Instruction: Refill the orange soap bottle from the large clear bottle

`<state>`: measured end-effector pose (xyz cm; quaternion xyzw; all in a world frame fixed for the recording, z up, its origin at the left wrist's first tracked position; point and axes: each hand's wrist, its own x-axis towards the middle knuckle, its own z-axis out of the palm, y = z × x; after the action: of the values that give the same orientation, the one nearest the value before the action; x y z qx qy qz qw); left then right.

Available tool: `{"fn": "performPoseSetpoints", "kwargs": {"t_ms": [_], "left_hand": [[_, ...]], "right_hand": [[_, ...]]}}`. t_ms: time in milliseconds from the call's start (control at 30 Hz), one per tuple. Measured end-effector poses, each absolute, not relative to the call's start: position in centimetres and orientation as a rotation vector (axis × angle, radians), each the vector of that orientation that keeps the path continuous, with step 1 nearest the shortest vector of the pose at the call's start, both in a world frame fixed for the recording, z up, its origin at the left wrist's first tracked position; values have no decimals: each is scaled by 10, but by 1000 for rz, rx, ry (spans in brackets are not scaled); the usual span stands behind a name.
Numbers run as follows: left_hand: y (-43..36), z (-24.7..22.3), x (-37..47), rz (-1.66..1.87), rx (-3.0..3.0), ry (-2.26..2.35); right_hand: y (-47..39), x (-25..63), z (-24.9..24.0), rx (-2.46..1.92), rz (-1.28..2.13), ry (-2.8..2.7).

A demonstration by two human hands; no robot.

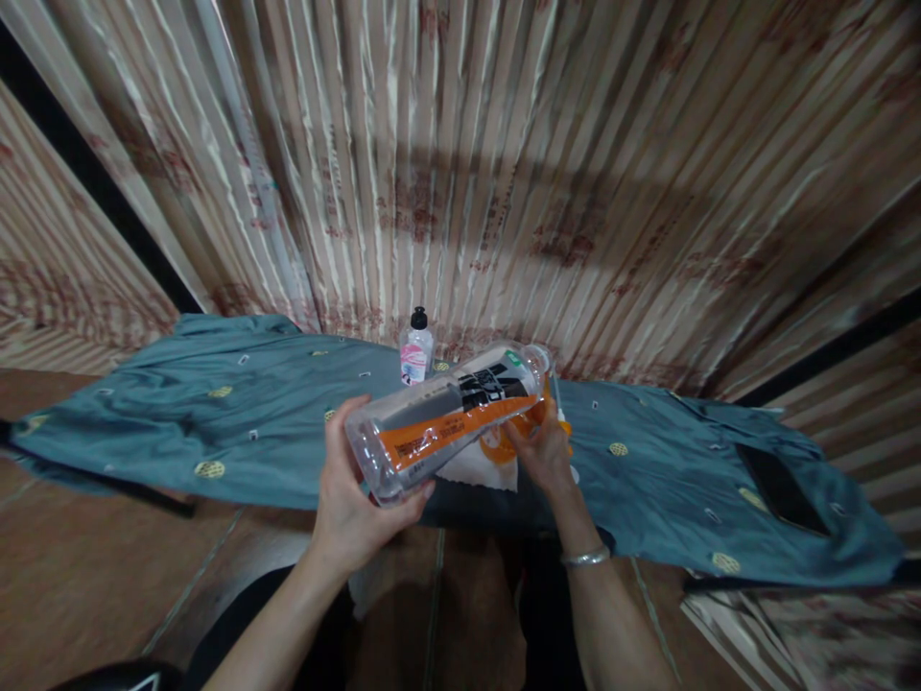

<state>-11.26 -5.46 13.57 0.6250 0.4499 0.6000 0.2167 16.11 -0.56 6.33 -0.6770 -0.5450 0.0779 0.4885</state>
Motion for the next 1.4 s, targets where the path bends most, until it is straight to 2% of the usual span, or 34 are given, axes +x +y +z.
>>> {"fn": "performPoseSetpoints", "kwargs": {"t_ms": [1400], "left_hand": [[-53,134,-114,1643,1760,1236]], "right_hand": [[-5,161,62,-1601,149,-1338]]}}
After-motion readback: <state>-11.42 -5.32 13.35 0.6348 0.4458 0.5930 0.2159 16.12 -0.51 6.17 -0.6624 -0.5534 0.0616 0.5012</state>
